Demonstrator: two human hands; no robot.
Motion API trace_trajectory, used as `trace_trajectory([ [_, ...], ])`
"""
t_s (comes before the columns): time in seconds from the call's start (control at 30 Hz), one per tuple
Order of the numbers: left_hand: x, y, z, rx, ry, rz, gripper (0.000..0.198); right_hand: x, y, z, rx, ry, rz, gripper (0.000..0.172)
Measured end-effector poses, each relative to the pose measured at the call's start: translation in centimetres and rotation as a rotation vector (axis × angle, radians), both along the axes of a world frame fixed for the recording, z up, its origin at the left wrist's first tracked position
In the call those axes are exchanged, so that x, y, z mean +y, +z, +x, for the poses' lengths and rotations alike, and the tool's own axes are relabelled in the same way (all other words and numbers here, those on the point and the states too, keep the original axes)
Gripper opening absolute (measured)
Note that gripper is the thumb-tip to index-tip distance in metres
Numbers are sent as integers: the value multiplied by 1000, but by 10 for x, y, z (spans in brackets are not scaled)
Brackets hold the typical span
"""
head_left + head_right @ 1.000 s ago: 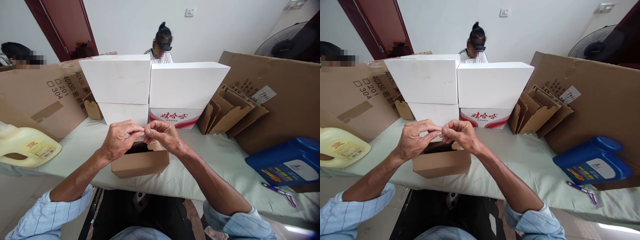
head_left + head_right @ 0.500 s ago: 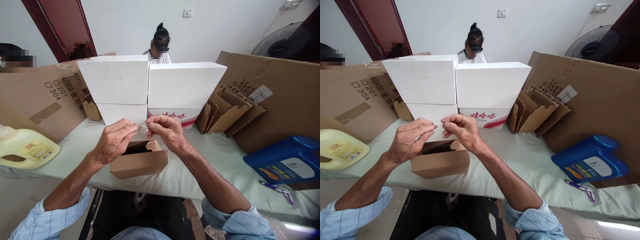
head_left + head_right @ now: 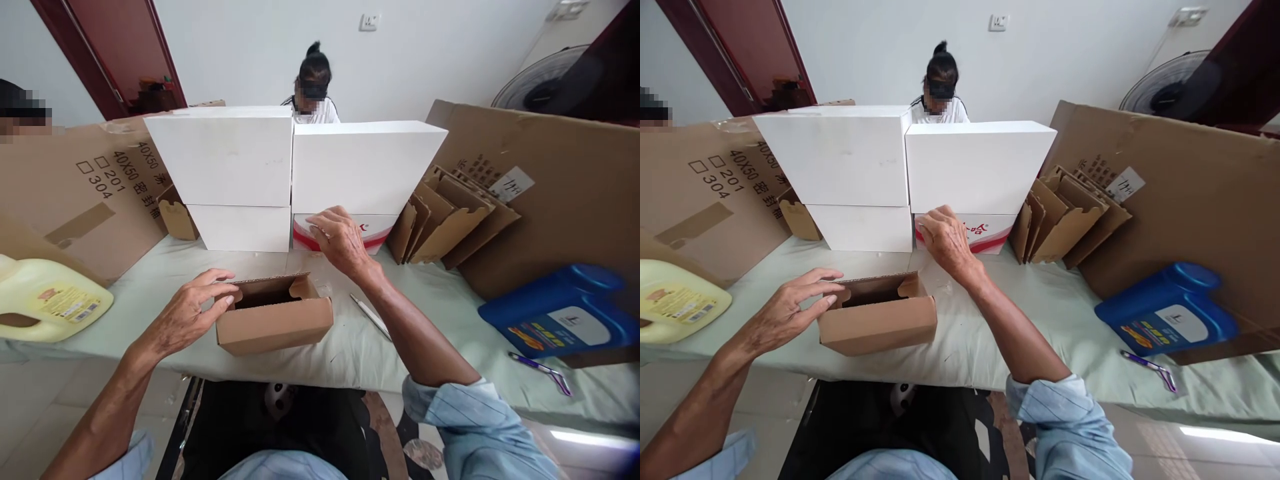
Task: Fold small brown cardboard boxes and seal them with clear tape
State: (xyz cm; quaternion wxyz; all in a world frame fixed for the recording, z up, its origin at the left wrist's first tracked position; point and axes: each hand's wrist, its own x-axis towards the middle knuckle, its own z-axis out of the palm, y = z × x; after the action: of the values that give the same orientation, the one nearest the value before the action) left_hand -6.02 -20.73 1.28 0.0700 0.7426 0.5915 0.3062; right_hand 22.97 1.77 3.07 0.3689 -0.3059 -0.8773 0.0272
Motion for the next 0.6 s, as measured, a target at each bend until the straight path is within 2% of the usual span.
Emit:
trace_trajectory([
  [0.07, 0, 1, 1, -69, 9, -52, 33, 7, 1, 2, 46, 59, -88, 33],
  [0.13, -1, 3, 2, -107, 15, -90, 34, 16, 3, 3, 107, 132, -255, 38],
  [0.23, -3, 4, 1, -112, 18, -113, 39, 29, 3, 1, 212, 145, -410, 40],
  [0.33, -6, 3, 0, -103, -2, -99, 44, 37, 2, -3, 252, 123, -369, 44],
  [0.47, -8, 3, -2, -102, -9, -110, 47, 43, 2, -7, 175, 127, -251, 56],
  [0.6, -9, 4, -3, -111, -15, -149, 52, 43, 5, -10, 147, 166, -251, 51],
])
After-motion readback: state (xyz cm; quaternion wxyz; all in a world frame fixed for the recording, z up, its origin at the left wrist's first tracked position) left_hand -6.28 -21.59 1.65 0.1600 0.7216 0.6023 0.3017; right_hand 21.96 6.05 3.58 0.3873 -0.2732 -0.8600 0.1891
